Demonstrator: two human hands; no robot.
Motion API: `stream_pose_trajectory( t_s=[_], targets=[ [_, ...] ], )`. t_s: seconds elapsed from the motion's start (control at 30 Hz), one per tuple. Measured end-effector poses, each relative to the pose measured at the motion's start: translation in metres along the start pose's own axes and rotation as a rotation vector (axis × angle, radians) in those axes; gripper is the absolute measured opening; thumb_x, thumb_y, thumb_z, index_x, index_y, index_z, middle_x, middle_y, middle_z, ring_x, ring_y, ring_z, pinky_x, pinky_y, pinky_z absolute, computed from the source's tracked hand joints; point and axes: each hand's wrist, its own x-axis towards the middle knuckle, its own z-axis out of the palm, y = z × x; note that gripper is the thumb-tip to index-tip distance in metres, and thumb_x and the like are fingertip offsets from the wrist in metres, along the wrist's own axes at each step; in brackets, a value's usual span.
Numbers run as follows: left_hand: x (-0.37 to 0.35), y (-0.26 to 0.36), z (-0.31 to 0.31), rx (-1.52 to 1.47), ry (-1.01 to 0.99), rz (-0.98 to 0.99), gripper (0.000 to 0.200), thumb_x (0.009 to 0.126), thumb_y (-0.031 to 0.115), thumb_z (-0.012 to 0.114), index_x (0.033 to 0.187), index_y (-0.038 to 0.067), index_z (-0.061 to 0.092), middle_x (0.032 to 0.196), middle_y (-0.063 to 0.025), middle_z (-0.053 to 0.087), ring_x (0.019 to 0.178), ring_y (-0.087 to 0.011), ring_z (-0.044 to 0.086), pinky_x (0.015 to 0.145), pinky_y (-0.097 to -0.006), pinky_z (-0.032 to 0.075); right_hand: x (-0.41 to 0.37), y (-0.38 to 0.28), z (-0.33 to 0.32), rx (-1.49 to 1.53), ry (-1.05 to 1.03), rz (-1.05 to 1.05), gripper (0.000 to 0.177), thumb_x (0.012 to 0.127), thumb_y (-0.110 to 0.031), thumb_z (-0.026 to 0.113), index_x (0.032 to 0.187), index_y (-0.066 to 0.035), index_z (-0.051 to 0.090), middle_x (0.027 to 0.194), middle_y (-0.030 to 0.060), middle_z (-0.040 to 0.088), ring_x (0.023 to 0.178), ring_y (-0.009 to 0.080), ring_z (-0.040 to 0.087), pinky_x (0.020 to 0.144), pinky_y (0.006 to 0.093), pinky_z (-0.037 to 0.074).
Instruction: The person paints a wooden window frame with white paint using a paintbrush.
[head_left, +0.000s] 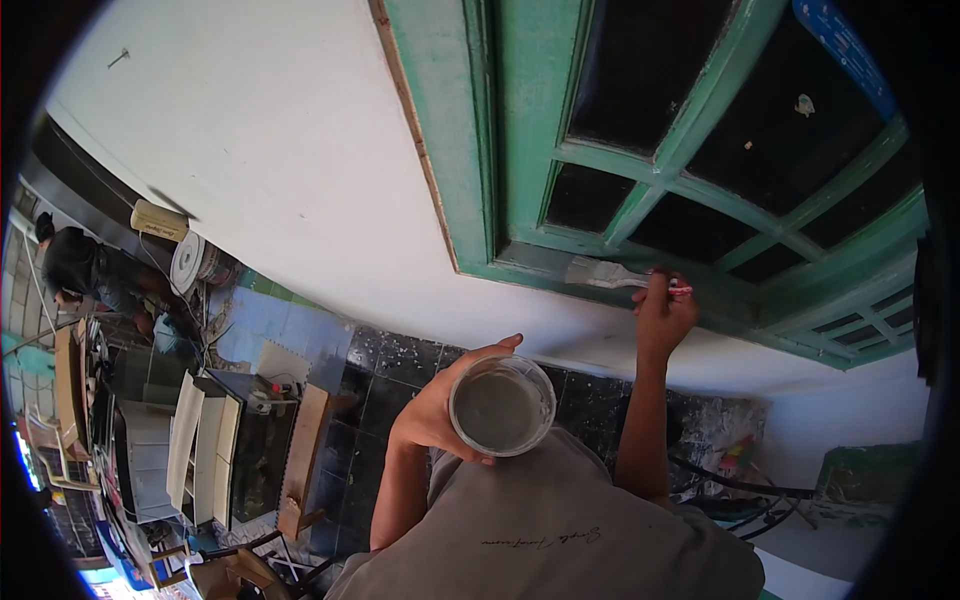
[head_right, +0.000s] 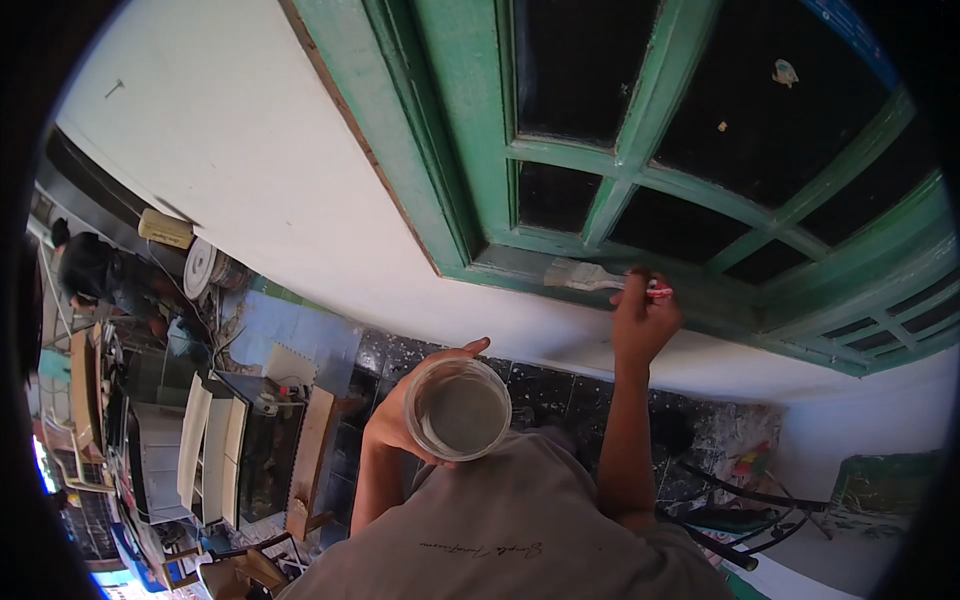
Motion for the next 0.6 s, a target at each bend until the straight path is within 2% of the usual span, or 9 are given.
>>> stream_pose_trajectory(
  t_s=[0.13, 0.23, 0.43, 0.6],
  targets=[
    [0.003, -0.003, 0.001, -0.018, -0.024, -0.007, 0.13, 0.036, 0.013, 0.101, 0.154, 0.004, 0.047, 0.166, -0.0174, 0.037, 0.154, -0.0304, 0.036, 0.124, -0.0435, 0.029, 0.006, 0.0, -0.014, -0.029, 0.02, 0.002, 0.019, 0.098, -0.018, 0.067, 0.093, 0.0, 0.07, 0.058, 0.0042, 0.063, 0.048, 0.0095, 0.059, 0.044, 0.0262, 0.042],
    [0.004, -0.002, 0.004, -0.032, 0.0, -0.04, 0.13, 0.035, 0.012, 0.101, 0.153, 0.004, 0.047, 0.163, -0.0164, 0.043, 0.148, -0.0293, 0.043, 0.122, -0.0432, 0.032, 0.007, -0.001, -0.017, 0.007, 0.089, -0.038, 0.02, 0.098, -0.019, 0.066, 0.092, 0.0, 0.07, 0.058, 0.0042, 0.063, 0.048, 0.0096, 0.059, 0.045, 0.0256, 0.041],
    [-0.002, -0.001, 0.006, 0.012, 0.055, -0.094, 0.127, 0.037, 0.012, 0.102, 0.151, 0.001, 0.047, 0.145, -0.0109, 0.059, 0.133, -0.0257, 0.056, 0.116, -0.0399, 0.039, 0.018, 0.002, -0.046, -0.128, 0.138, -0.044, 0.024, 0.098, -0.021, 0.065, 0.091, 0.001, 0.072, 0.055, 0.0045, 0.062, 0.048, 0.0095, 0.059, 0.045, 0.026, 0.042],
    [0.004, 0.002, 0.009, 0.132, 0.072, -0.083, 0.125, 0.039, 0.012, 0.102, 0.15, 0.002, 0.047, 0.145, -0.0098, 0.058, 0.135, -0.0248, 0.054, 0.116, -0.0388, 0.039, 0.024, 0.005, -0.075, -0.225, 0.22, -0.105, 0.026, 0.1, -0.022, 0.066, 0.1, 0.002, 0.075, 0.055, 0.003, 0.062, 0.05, 0.0087, 0.06, 0.049, 0.0255, 0.043]
  ],
)
